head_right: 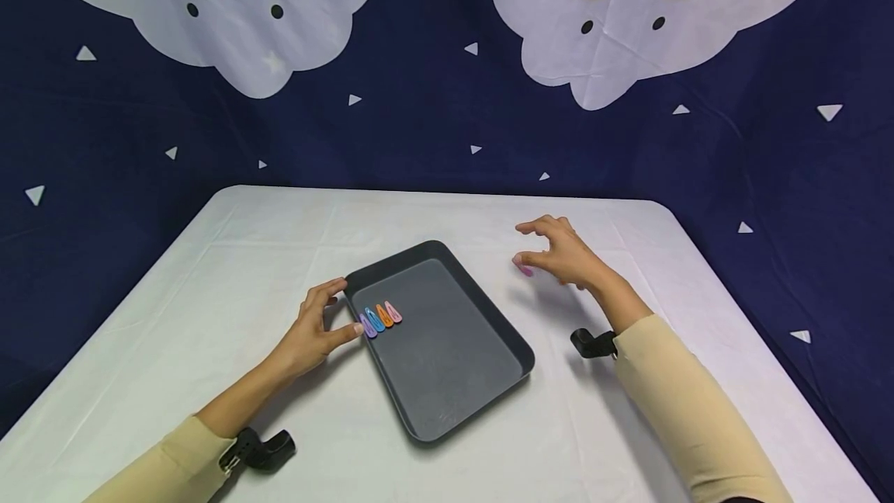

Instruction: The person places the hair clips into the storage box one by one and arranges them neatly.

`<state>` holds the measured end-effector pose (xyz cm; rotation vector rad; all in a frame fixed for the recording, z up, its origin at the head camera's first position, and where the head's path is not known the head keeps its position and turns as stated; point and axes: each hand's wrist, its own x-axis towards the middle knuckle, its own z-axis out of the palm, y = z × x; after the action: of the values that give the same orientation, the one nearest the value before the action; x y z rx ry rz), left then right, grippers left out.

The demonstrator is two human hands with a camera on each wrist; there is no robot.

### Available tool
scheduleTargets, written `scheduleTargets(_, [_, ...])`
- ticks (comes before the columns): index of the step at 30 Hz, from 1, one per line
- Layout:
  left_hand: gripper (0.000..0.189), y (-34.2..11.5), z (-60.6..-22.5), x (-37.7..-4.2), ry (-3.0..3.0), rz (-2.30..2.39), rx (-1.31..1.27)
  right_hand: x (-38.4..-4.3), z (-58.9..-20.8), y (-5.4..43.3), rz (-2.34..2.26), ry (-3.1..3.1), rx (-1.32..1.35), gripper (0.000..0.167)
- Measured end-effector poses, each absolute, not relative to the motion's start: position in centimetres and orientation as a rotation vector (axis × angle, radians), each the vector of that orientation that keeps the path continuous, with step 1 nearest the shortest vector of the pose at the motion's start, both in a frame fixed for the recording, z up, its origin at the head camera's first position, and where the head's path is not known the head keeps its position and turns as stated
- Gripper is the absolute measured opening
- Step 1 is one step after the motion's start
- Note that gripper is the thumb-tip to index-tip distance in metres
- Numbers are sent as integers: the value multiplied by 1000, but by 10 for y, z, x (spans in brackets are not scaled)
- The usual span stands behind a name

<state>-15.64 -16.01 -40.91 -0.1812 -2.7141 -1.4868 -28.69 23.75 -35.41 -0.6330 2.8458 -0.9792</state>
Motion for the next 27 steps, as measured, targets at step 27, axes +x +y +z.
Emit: scheduleTargets(27, [79,-160,-409,-156,-2726,-1471,-184,-292,-403,309,-803,2978,-529,57])
